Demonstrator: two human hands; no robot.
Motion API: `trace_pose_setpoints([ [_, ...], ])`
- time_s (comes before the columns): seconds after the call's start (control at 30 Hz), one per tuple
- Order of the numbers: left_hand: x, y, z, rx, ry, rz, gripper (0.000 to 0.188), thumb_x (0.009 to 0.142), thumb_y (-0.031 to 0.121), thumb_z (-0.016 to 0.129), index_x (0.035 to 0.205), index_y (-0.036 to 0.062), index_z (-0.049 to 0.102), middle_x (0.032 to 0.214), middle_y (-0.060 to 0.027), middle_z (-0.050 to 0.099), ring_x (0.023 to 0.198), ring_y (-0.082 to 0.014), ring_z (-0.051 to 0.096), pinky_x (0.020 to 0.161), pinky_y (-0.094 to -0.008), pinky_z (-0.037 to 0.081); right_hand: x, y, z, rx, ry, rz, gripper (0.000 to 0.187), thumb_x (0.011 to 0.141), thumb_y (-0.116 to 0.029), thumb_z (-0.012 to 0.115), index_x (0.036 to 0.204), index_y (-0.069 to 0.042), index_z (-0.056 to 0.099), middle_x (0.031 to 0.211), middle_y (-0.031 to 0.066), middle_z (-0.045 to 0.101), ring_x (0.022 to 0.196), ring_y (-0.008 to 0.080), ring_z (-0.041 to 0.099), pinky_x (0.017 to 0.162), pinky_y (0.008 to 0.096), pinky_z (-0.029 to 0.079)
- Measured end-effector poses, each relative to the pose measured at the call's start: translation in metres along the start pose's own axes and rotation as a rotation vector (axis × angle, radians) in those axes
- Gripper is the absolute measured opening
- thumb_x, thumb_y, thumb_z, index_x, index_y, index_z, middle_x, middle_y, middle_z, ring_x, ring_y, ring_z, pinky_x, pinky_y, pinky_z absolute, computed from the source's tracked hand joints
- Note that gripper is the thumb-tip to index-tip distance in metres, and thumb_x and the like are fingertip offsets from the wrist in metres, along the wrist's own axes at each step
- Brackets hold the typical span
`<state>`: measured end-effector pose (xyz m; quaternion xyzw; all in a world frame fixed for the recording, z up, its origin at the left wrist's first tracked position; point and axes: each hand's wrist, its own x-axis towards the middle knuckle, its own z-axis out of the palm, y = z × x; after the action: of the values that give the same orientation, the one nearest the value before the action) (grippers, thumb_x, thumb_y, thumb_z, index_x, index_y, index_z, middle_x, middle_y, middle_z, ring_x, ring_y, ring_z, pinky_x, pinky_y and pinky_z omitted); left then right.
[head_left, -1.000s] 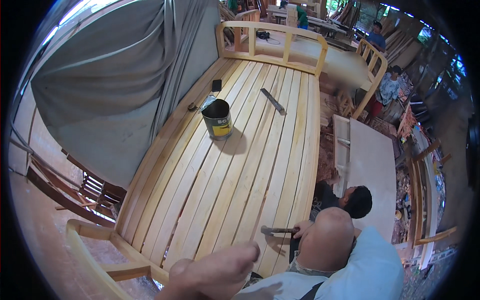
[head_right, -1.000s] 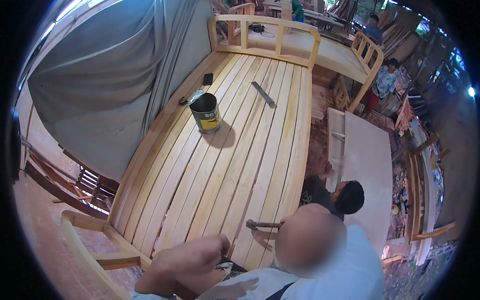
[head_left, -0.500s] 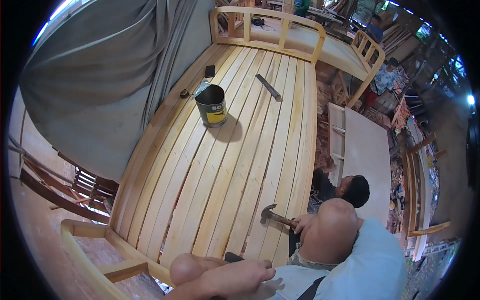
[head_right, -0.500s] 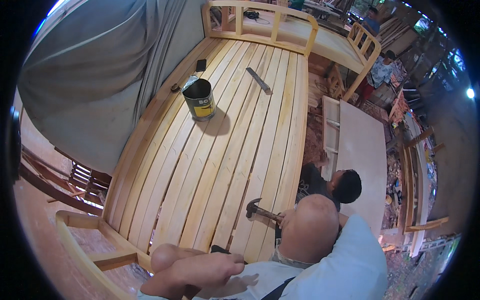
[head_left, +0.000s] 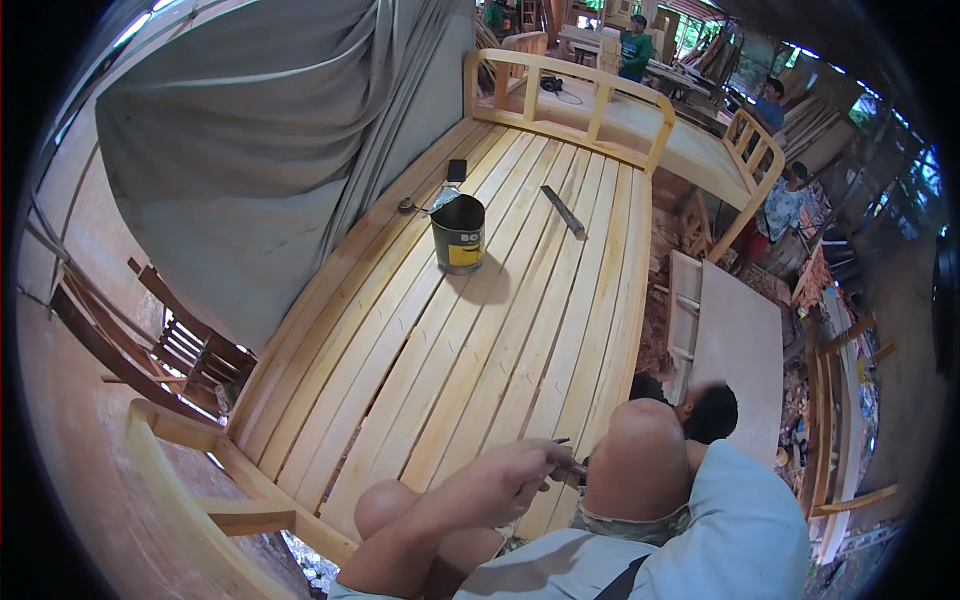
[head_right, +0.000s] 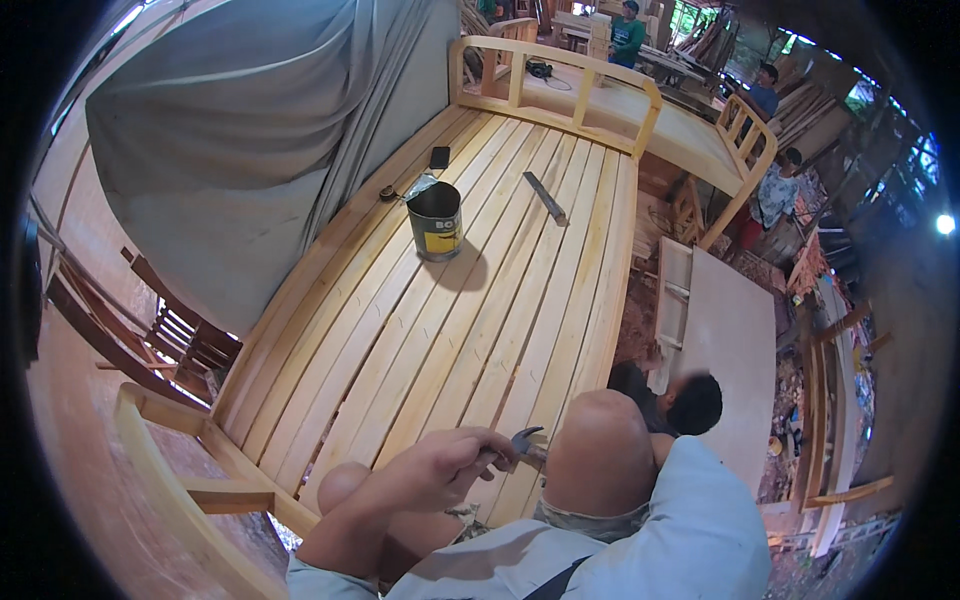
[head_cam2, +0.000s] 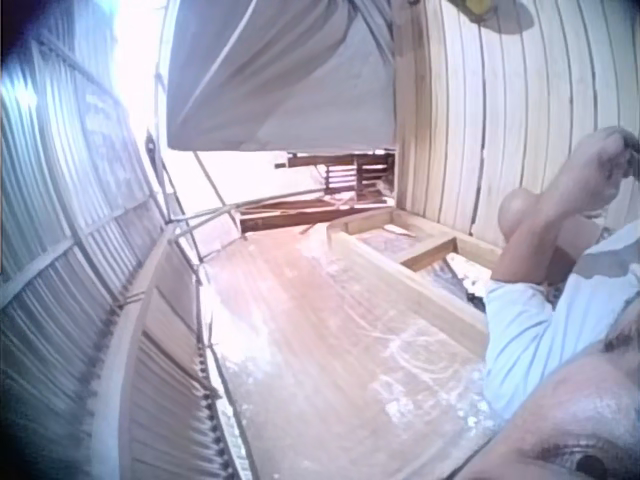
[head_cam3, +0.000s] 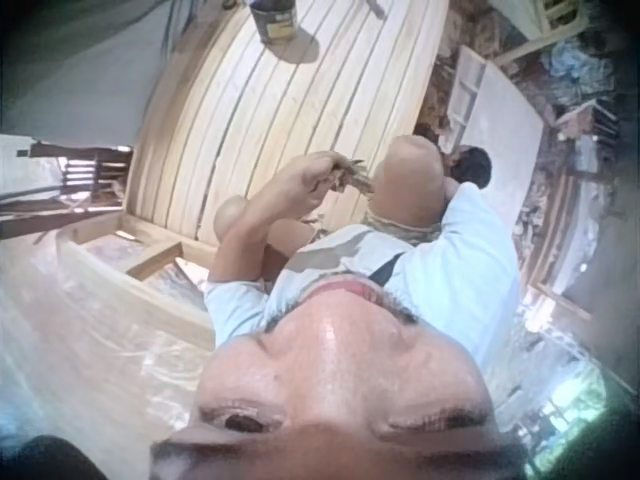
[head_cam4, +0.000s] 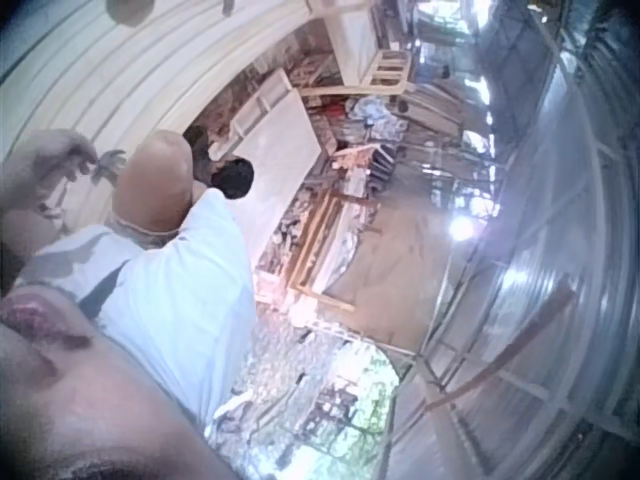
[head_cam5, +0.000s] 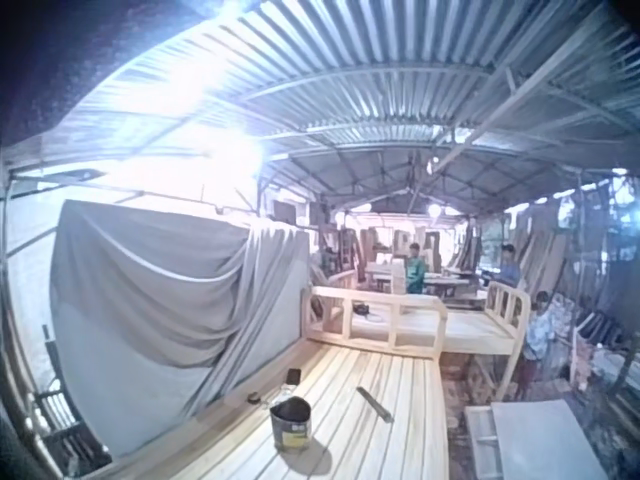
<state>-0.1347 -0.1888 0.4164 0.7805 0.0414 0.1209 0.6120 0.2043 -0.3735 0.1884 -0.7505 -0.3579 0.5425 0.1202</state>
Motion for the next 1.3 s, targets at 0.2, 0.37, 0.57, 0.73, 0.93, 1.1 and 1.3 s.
trace_pose_setpoints([
  [0.2,0.014,-0.008,0.002,0.112,0.178,-0.091,0.019,0.093,-0.006,0.049,0.106,-0.0044,0.063,0.109,-0.0171,0.068,0.098,-0.0264,0.069,0.078,-0.0356,0.056,-0.005,-0.001,0.004,-0.012,-0.020,0.013,0.045,0.088,-0.047,0.069,0.092,-0.002,0.068,0.070,0.0050,0.063,0.063,0.0182,0.060,0.061,0.0348,0.048],
  [0.37,0.003,0.006,-0.024,0.538,-0.258,-0.139,0.017,0.082,-0.006,0.054,0.098,-0.0057,0.062,0.118,-0.0186,0.066,0.100,-0.0338,0.066,0.082,-0.0381,0.054,-0.003,-0.005,0.005,-0.035,-0.027,0.008,0.045,0.088,-0.046,0.069,0.091,-0.002,0.068,0.070,0.0049,0.063,0.063,0.0186,0.060,0.060,0.0348,0.048],
  [0.57,-0.017,0.013,-0.025,0.480,-0.234,-0.199,0.018,0.078,0.001,0.057,0.094,-0.0049,0.062,0.111,-0.0182,0.065,0.097,-0.0356,0.065,0.083,-0.0396,0.054,0.006,-0.007,0.003,-0.050,-0.015,0.001,0.045,0.088,-0.046,0.070,0.090,-0.002,0.067,0.070,0.0049,0.063,0.062,0.0190,0.060,0.060,0.0349,0.048],
  [0.73,-0.019,0.070,-0.037,0.537,-0.432,-0.442,0.029,0.078,0.020,0.064,0.096,-0.0018,0.063,0.117,-0.0164,0.064,0.101,-0.0357,0.064,0.085,-0.0391,0.054,0.029,-0.013,0.000,-0.049,-0.006,-0.004,0.044,0.088,-0.046,0.070,0.089,-0.002,0.067,0.069,0.0049,0.063,0.061,0.0194,0.060,0.060,0.0350,0.048],
  [0.93,-0.023,0.055,-0.025,0.559,-0.134,-0.510,0.028,0.078,0.019,0.064,0.098,-0.0017,0.062,0.102,-0.0198,0.063,0.096,-0.0378,0.063,0.082,-0.0416,0.052,0.073,-0.026,-0.016,-0.069,0.038,-0.043,0.044,0.088,-0.045,0.070,0.088,-0.002,0.067,0.069,0.0049,0.063,0.061,0.0199,0.060,0.059,0.0350,0.048],
  [1.1,-0.019,0.019,-0.032,0.530,-0.330,-0.450,0.017,0.076,-0.004,0.055,0.092,-0.0052,0.062,0.089,-0.0242,0.064,0.088,-0.0415,0.062,0.078,-0.0402,0.050,0.091,-0.028,-0.023,-0.075,0.080,-0.045,0.044,0.087,-0.045,0.070,0.087,-0.001,0.066,0.069,0.0049,0.063,0.060,0.0203,0.060,0.059,0.0351,0.048],
  [1.3,-0.015,0.052,-0.030,0.269,-0.269,-0.991,0.020,0.082,0.005,0.058,0.098,-0.0019,0.066,0.097,-0.0249,0.067,0.091,-0.0413,0.063,0.079,-0.0401,0.050,0.081,-0.033,-0.014,-0.103,0.009,-0.064,0.038,0.086,-0.039,0.071,0.087,-0.001,0.066,0.070,0.0040,0.062,0.062,0.0187,0.059,0.059,0.0338,0.047],
])
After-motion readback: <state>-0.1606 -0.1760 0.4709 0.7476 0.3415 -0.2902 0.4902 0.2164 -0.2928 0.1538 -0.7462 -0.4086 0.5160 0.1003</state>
